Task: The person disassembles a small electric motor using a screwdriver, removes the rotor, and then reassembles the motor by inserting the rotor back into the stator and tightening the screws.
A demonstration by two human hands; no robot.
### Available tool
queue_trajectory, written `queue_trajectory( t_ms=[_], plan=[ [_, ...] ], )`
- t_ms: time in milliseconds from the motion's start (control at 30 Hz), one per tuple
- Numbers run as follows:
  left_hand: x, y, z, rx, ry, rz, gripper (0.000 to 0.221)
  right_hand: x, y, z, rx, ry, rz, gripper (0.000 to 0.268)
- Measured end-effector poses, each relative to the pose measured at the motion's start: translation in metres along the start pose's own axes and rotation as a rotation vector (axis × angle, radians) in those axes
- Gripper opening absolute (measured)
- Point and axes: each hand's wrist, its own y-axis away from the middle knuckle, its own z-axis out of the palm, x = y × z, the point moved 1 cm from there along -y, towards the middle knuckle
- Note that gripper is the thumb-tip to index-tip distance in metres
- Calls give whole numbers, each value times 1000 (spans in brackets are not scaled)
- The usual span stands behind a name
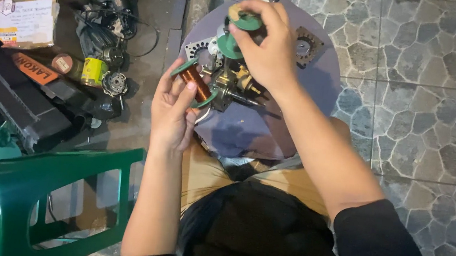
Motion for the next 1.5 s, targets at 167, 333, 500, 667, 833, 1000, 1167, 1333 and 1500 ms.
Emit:
queue_trajectory(
  t_ms=[167, 333, 500, 667, 833, 1000, 1167, 1333, 1500],
  plan=[
    [10, -18, 8, -14, -224, 68, 61, 15, 13, -21, 6, -368, 212, 32],
    [9, -62, 26, -180, -503, 203, 59, 9, 32, -32, -51, -673, 484, 29],
    [4, -95, 43, -247, -706, 349, 58, 13, 52, -38, -66, -653, 477, 33],
    [-9, -96, 41, -239, -915, 378, 59, 10, 66, -46, -75, -615, 465, 32],
    [-12, -78, 42, -190, -1040, 377, 52, 7, 76, -43, -111, -659, 470, 30],
    [-23, -75, 18, -151, -1182, 384, 61, 28, 84, -31, 7, -652, 411, 27],
    [-18, -66, 13, -128, -1207, 391, 55, 18, 87, -38, 19, -683, 526, 29],
    [-18, -58, 11, -113, -1218, 446, 52, 8, 96, -42, 26, -690, 591, 28],
    [-15, -48, 3, -8, -1329, 492, 20, 7, 102, -51, 118, -743, 639, 28]
  ],
)
